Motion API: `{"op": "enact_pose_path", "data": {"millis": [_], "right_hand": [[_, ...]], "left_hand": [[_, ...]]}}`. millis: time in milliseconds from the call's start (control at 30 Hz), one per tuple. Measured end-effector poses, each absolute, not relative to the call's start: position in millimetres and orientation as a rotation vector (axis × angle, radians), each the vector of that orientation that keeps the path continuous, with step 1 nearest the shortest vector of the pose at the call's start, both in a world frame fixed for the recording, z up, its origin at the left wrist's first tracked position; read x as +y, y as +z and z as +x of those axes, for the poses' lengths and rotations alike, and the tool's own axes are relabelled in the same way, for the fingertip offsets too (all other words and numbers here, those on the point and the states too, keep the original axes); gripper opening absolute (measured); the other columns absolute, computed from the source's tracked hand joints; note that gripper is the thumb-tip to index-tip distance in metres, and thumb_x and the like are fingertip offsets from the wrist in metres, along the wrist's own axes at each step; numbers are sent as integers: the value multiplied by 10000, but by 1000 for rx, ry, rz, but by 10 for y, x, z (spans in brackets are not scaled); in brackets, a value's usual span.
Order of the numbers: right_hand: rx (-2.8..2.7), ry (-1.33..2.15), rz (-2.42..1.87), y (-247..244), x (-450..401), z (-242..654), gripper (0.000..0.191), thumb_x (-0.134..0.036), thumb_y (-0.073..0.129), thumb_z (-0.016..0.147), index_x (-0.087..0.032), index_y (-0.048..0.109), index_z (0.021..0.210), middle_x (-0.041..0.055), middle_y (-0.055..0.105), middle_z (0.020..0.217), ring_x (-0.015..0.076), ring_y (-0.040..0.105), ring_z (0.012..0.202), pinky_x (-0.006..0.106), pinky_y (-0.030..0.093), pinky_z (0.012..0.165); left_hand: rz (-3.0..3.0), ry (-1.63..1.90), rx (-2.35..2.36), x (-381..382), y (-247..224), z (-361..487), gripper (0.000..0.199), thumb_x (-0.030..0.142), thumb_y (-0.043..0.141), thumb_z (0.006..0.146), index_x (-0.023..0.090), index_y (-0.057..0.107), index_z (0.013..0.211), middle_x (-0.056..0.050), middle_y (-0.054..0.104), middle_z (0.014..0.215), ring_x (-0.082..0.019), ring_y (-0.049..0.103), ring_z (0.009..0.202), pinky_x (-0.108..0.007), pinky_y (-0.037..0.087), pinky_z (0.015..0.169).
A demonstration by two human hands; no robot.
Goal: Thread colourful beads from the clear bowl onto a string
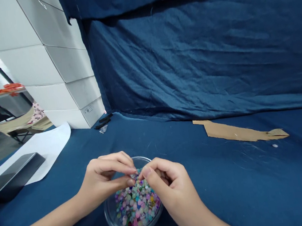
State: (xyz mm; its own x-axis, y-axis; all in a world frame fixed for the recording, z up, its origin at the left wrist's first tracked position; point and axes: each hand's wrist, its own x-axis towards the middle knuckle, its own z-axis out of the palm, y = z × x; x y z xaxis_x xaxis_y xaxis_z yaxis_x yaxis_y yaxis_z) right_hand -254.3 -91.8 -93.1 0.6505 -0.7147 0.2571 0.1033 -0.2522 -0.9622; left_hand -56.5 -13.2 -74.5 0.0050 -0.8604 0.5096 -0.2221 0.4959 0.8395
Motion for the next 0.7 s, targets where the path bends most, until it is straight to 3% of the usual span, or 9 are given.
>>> {"op": "enact_pose_path", "data": {"millis": [267,700], "right_hand": [[471,-830,-1766,-906,-880,-2545,395,-468,609,1018,-193,698,748,-36,445,593,113,355,551,249,296,508],[446,-808,-1953,-869,-904,-2569,342,-411,554,1060,-212,695,821,-39,535,651,116,439,580,265,314,549]], "left_hand": [[987,-622,-1563,-145,-745,-558,259,84,869,793,254,858,987,-62,764,879,-179,699,801,-290,566,725],[976,-645,-1568,-133,-749,-555,278,85,844,824,260,846,1041,-51,770,851,-171,683,791,-284,560,722]]}}
